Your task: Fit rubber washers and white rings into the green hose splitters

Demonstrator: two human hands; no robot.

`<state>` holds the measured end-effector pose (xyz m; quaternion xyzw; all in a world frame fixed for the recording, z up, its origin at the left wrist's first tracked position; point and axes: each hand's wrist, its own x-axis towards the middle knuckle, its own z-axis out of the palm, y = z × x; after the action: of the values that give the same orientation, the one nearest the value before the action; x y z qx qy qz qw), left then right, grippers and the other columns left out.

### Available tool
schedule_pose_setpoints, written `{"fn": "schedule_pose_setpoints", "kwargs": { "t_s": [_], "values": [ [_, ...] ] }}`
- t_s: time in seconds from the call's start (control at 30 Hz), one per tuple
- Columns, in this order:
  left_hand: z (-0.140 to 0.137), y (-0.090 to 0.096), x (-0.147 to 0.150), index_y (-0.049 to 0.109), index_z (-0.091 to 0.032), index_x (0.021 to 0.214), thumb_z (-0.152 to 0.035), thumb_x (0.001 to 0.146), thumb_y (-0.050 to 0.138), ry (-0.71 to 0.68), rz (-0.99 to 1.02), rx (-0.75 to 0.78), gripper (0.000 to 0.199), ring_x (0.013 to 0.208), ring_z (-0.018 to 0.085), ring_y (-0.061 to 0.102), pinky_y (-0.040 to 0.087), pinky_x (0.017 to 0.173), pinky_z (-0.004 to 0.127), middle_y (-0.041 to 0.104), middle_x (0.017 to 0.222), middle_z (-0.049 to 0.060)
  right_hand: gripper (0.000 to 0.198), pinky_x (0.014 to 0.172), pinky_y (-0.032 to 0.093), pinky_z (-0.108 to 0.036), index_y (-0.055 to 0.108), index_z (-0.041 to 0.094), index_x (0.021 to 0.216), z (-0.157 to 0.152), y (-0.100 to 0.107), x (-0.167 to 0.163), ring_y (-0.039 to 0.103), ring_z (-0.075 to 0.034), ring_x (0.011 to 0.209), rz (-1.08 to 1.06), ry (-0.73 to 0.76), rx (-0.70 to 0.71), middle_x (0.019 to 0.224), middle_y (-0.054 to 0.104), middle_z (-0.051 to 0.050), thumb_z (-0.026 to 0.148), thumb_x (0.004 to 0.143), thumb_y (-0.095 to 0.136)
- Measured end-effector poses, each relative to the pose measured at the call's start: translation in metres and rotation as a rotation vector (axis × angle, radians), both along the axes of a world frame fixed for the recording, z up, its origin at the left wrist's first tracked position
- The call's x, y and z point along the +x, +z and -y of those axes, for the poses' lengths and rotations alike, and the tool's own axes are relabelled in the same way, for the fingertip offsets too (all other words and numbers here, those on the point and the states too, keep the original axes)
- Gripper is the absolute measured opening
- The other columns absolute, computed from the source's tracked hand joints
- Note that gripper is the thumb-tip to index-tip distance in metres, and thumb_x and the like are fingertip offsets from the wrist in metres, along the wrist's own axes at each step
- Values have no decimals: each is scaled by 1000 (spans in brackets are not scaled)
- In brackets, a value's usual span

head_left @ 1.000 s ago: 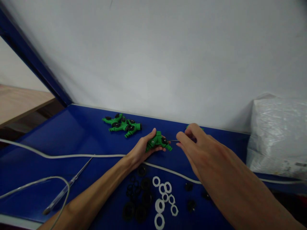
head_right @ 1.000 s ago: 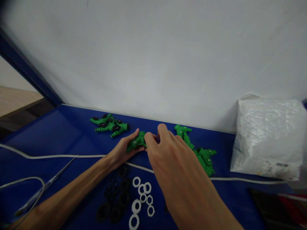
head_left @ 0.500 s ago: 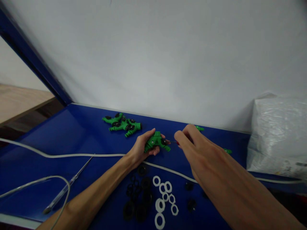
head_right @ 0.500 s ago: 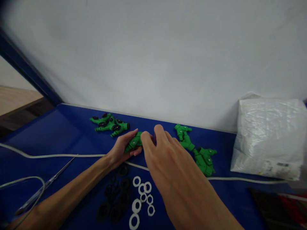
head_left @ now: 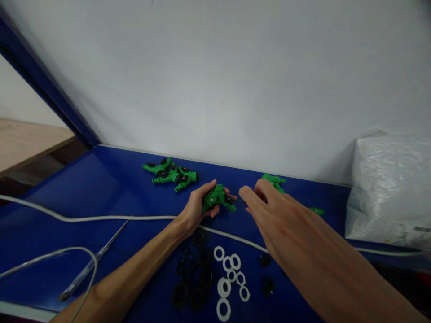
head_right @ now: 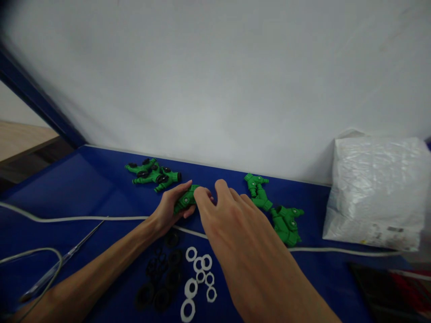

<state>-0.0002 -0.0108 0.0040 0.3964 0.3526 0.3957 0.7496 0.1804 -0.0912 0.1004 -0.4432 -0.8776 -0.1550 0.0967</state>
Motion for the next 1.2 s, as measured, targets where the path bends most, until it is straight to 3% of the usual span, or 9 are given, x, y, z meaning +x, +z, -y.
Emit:
{"fn": "schedule_pose_setpoints", "kwargs": {
  "t_s": [0.13, 0.23, 0.33, 0.43, 0.53, 0.73, 0.9, 1.0, 1.2],
  "values": [
    [0, 2, 1, 72, -11, 94, -51, 91, 45, -1, -26, 3, 48, 40, 10, 34, 28, 48, 26, 48, 46, -2, 59, 65, 55, -32, 48, 16, 134, 1, 0, -1, 67, -23, 84, 46, -2, 5, 112, 63, -14, 1, 77, 44],
    [1, 3, 1, 72, -11, 93, -50, 92, 45, 8, -46, -2, 47, 39, 11, 33, 27, 47, 26, 42, 42, -4, 42, 58, 51, -29, 56, 17, 122, -1, 2, -2, 63, -19, 71, 50, -43, -11, 105, 63, -12, 5, 83, 45],
    [2, 3, 1, 71, -11, 92, -49, 92, 44, 9, -47, -6, 47, 39, 10, 33, 26, 46, 26, 45, 45, -3, 25, 57, 48, -29, 61, 19, 111, -4, 2, -3, 60, -17, 65, 24, -81, -2, 98, 63, -10, 13, 92, 44],
    [1, 2, 1, 71, -11, 93, -49, 94, 43, 12, -39, -10, 47, 38, 9, 33, 26, 46, 25, 46, 47, -3, 22, 56, 47, -29, 61, 21, 108, -5, 1, -4, 61, -18, 65, 0, -98, 0, 95, 63, -9, 17, 95, 44],
    [0, 1, 0, 71, -11, 96, -50, 94, 42, 15, -38, -8, 49, 39, 9, 34, 28, 47, 25, 52, 50, -1, 35, 55, 49, -30, 59, 21, 118, -3, 2, -5, 62, -19, 67, -7, -67, -21, 99, 63, -9, 10, 89, 44],
    [-1, 2, 1, 71, -10, 95, -50, 93, 43, 7, -70, 18, 50, 37, 8, 31, 17, 43, 26, 56, 52, 1, 66, 57, 52, -30, 50, 15, 131, 3, 7, -8, 64, -21, 76, 15, 4, -57, 108, 63, -13, -2, 67, 41],
    [0, 3, 1, 68, -13, 82, -50, 91, 46, 13, -71, -1, 43, 36, 9, 29, 19, 43, 26, 40, 40, -4, 42, 62, 53, -33, 57, 18, 120, -1, 6, -10, 65, -22, 76, 1, -13, -12, 102, 65, -11, 3, 83, 42],
    [0, 1, 1, 63, -15, 72, -51, 91, 47, 14, -66, 2, 43, 36, 9, 30, 17, 42, 26, 40, 41, -4, 24, 60, 52, -34, 61, 22, 109, -5, 6, -11, 64, -22, 69, 16, -81, 10, 94, 66, -10, 14, 94, 43],
    [-1, -1, 1, 68, -13, 82, -49, 93, 44, 27, -66, 8, 45, 35, 8, 31, 18, 40, 25, 45, 42, -3, 22, 58, 50, -33, 62, 22, 110, -8, 3, -8, 64, -22, 68, 19, -108, 24, 92, 66, -10, 23, 99, 43]
  ]
}}
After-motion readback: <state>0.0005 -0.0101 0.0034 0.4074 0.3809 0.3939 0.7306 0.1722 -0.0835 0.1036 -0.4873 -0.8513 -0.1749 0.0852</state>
